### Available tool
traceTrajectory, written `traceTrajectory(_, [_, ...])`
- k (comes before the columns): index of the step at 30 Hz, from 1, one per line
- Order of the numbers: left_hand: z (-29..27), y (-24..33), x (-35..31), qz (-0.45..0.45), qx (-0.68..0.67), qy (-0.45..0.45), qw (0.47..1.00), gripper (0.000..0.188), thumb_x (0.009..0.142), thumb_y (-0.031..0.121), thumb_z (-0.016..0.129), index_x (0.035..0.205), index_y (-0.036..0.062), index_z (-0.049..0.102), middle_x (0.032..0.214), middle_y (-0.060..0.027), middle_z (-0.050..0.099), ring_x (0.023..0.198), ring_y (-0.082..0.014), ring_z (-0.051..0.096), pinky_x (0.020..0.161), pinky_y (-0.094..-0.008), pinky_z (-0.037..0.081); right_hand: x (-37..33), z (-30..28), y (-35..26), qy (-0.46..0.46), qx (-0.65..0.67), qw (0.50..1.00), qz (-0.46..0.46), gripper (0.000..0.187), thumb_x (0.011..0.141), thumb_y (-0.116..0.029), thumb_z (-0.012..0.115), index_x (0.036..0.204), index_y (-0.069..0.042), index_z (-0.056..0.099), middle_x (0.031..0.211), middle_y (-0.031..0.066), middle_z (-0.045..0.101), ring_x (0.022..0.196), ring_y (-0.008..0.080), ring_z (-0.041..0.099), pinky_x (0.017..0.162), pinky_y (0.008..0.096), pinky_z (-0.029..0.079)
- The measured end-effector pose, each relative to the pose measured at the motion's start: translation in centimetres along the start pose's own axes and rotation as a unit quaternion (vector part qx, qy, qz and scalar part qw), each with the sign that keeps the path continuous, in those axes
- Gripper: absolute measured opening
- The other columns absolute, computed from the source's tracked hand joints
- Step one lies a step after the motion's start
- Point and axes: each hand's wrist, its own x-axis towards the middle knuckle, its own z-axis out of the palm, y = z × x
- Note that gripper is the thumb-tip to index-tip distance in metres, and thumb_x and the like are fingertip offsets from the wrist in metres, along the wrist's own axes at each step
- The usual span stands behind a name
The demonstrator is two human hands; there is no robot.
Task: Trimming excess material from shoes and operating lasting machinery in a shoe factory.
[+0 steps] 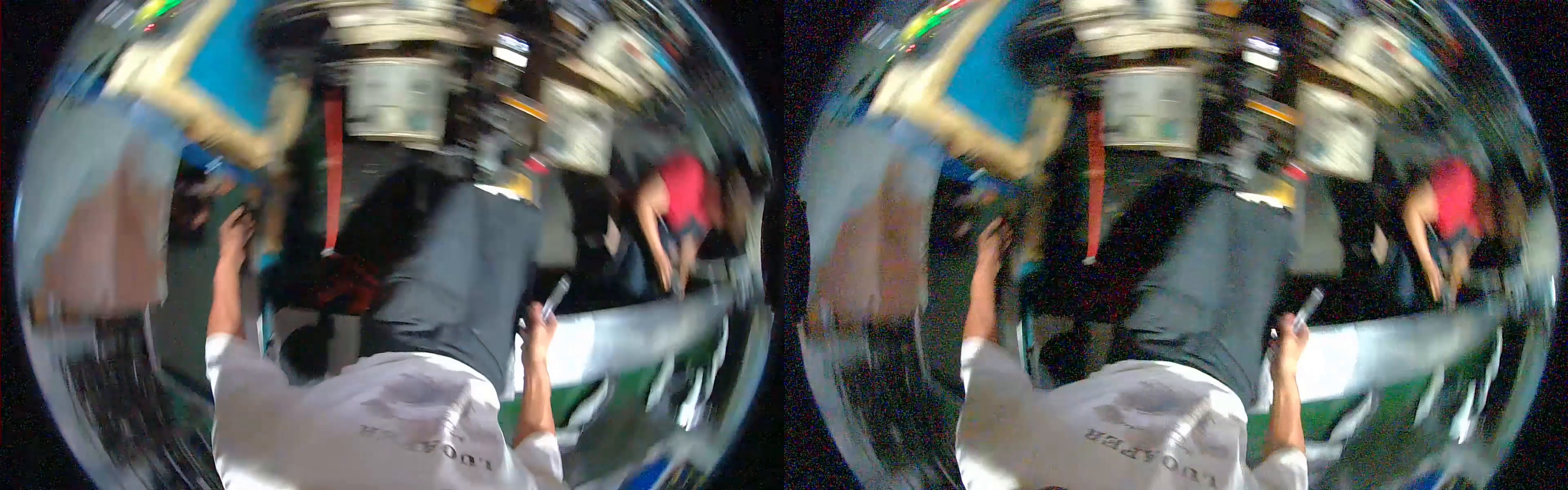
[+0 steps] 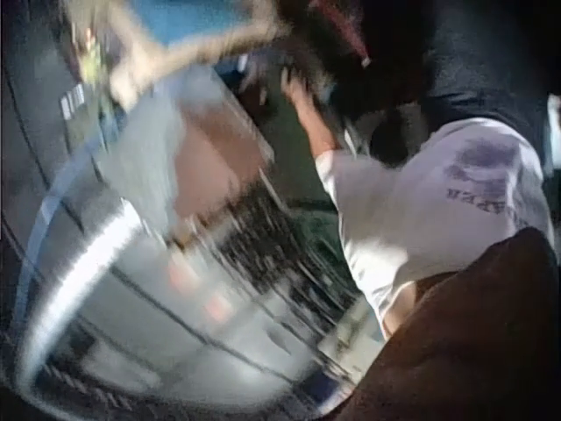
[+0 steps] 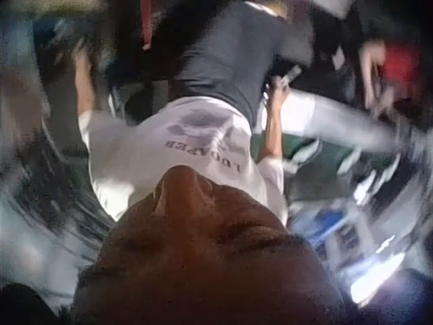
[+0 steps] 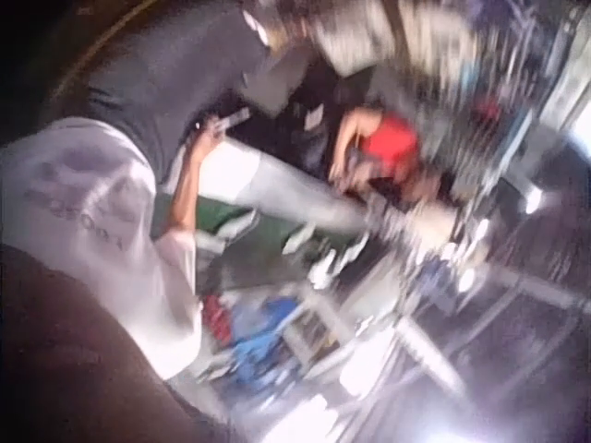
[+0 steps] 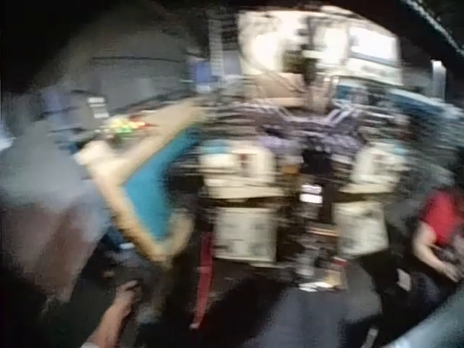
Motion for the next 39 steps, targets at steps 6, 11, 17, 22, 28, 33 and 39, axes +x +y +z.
traceTrajectory(6, [18.2, -0.4, -6.9, 0.033, 0.054, -0.240, 0.969, 0.055, 0.108, 0.022, 0.064, 0.153, -0.0058, 0.049, 0.141, -0.0227, 0.066, 0.125, -0.0319, 0.069, 0.113, -0.0405, 0.052, 4.8, -6.2, 14.0, 0.162, -0.074, 0.983, 0.036, 0.062, 0.089, -0.023, 0.079, 0.139, 0.006, 0.056, 0.088, 0.0097, 0.066, 0.057, 0.0138, 0.055, 0.045, 0.0321, 0.042])
traceTrajectory(11, [37.0, -0.3, -13.5, 0.093, 0.057, -0.487, 0.867, 0.055, 0.109, 0.021, 0.062, 0.154, -0.0095, 0.048, 0.142, -0.0250, 0.064, 0.127, -0.0332, 0.067, 0.114, -0.0435, 0.051, 5.5, -12.6, 10.5, 0.209, -0.005, 0.976, 0.055, 0.058, 0.088, -0.022, 0.079, 0.132, 0.011, 0.061, 0.092, 0.0152, 0.071, 0.070, 0.0195, 0.069, 0.057, 0.0367, 0.054])
traceTrajectory(17, [41.5, 3.7, -18.0, 0.145, 0.194, -0.498, 0.833, 0.049, 0.112, 0.019, 0.056, 0.151, -0.0090, 0.053, 0.144, -0.0254, 0.063, 0.129, -0.0332, 0.066, 0.113, -0.0439, 0.052, -1.2, -26.1, 15.6, 0.486, -0.364, 0.785, -0.120, 0.053, 0.086, -0.028, 0.082, 0.126, 0.004, 0.068, 0.117, 0.0288, 0.065, 0.110, 0.0443, 0.062, 0.100, 0.0536, 0.049])
traceTrajectory(22, [40.6, 2.8, -18.8, 0.172, 0.230, -0.492, 0.822, 0.046, 0.112, 0.017, 0.054, 0.151, -0.0088, 0.054, 0.142, -0.0247, 0.065, 0.126, -0.0315, 0.068, 0.112, -0.0420, 0.053, -7.7, -36.4, 23.8, 0.538, -0.220, 0.765, 0.278, 0.103, 0.079, -0.045, 0.089, 0.157, 0.004, 0.043, 0.145, 0.0324, 0.057, 0.136, 0.0473, 0.055, 0.116, 0.0531, 0.043])
traceTrajectory(28, [43.7, 1.9, -22.8, 0.138, 0.239, -0.531, 0.801, 0.046, 0.112, 0.018, 0.057, 0.150, -0.0082, 0.055, 0.141, -0.0226, 0.066, 0.124, -0.0301, 0.069, 0.112, -0.0409, 0.053, -5.4, -37.7, 30.0, 0.601, -0.062, 0.776, 0.183, 0.109, 0.078, -0.042, 0.093, 0.157, 0.011, 0.041, 0.144, 0.0264, 0.063, 0.128, 0.0364, 0.064, 0.109, 0.0422, 0.050])
traceTrajectory(33, [50.4, -1.4, -27.3, 0.110, 0.144, -0.679, 0.712, 0.041, 0.111, 0.013, 0.059, 0.146, -0.0070, 0.058, 0.137, -0.0204, 0.068, 0.124, -0.0258, 0.068, 0.113, -0.0383, 0.052, -12.6, -37.4, 30.7, 0.571, 0.191, 0.798, -0.014, 0.063, 0.094, -0.025, 0.083, 0.144, 0.001, 0.054, 0.123, 0.0130, 0.070, 0.105, 0.0240, 0.070, 0.093, 0.0391, 0.057])
traceTrajectory(39, [52.3, -3.9, -41.3, 0.023, 0.142, -0.812, 0.566, 0.077, 0.103, 0.002, 0.065, 0.169, 0.0032, 0.026, 0.161, -0.0220, 0.045, 0.145, -0.0322, 0.051, 0.115, -0.0445, 0.048, -11.3, -22.3, 7.2, 0.402, 0.349, 0.846, -0.043, 0.056, 0.106, -0.040, 0.064, 0.141, 0.002, 0.053, 0.124, 0.0113, 0.066, 0.104, 0.0202, 0.066, 0.090, 0.0374, 0.055])
